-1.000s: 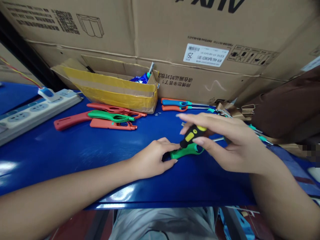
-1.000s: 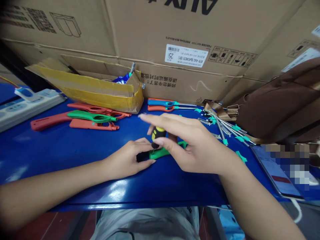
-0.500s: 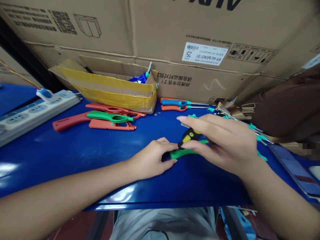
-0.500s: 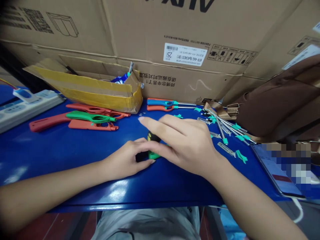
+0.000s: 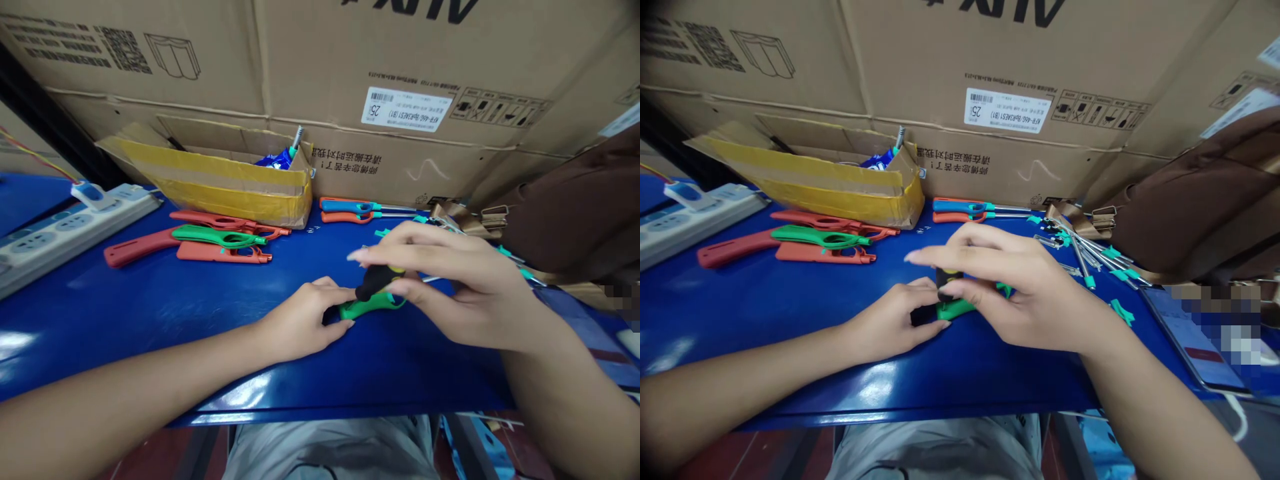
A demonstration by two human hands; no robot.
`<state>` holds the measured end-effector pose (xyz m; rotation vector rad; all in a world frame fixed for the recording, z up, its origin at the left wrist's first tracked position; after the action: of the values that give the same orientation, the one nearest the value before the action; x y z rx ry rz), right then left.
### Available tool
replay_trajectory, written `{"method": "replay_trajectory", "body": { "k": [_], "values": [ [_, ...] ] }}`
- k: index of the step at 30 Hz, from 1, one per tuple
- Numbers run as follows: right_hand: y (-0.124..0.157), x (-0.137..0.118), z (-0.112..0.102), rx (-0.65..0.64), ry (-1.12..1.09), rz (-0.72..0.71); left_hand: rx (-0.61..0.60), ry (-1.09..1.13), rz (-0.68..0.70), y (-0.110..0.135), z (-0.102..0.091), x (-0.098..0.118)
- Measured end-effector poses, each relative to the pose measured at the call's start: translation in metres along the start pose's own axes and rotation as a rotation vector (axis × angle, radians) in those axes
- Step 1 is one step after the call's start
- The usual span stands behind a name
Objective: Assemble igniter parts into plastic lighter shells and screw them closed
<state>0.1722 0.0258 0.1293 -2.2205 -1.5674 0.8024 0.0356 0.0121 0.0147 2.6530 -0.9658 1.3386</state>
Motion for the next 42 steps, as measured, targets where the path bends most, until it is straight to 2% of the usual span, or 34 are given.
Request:
{"method": "replay_trajectory", "body": {
  "k": [4, 7, 9, 14, 19, 24, 28, 30, 36, 38, 40, 42],
  "values": [
    [0.002, -0.001, -0.005, 0.094, 0.15, -0.025, 0.007, -0.028, 0.004, 0.0, -0.001, 0.001],
    [0.001, 0.002, 0.0, -0.022, 0.024, -0.001, -0.004, -0.026, -0.013, 0.0, 0.0, 0.0],
    [0.0, 0.003, 0.0, -0.041, -0.052, 0.011, -0.006, -0.02, -0.011, 0.0, 0.001, 0.0],
    [-0.001, 0.004, -0.007, 0.131, 0.116, 0.017, 0.001, -0.03, -0.005, 0.0, 0.001, -0.002],
    [-0.001, 0.006, -0.002, 0.011, -0.051, 0.0, 0.007, -0.027, -0.013, 0.0, 0.002, -0.002],
    [-0.001, 0.008, -0.003, 0.172, 0.096, 0.003, 0.004, -0.027, -0.013, 0.0, 0.001, -0.001],
    [-0.002, 0.004, 0.006, 0.023, 0.005, 0.001, 0.003, -0.056, -0.027, 0.0, 0.0, -0.002],
    [-0.002, 0.0, 0.008, -0.008, -0.024, -0.012, 0.001, -0.059, -0.027, 0.0, 0.0, -0.002],
    [0.002, -0.001, 0.005, 0.186, 0.236, 0.008, 0.004, -0.068, -0.01, 0.0, 0.001, -0.001],
    [0.001, 0.002, 0.005, 0.182, 0.152, 0.029, 0.005, -0.064, -0.022, 0.0, 0.001, -0.002],
    [-0.001, 0.006, 0.008, 0.138, -0.031, 0.062, 0.002, -0.056, -0.029, 0.0, 0.001, -0.002],
    [0.0, 0.008, 0.008, 0.158, -0.129, 0.071, -0.003, -0.046, -0.024, 0.0, 0.001, -0.002]
  ]
}}
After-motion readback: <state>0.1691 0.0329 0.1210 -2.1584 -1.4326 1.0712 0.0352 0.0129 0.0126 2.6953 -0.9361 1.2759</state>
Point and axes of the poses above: each hand's wrist, its own y-axis away from the middle knuckle, its own z-axis out of the palm, x = y × z, the point moved 6 cm from there along -y, towards the middle knuckle
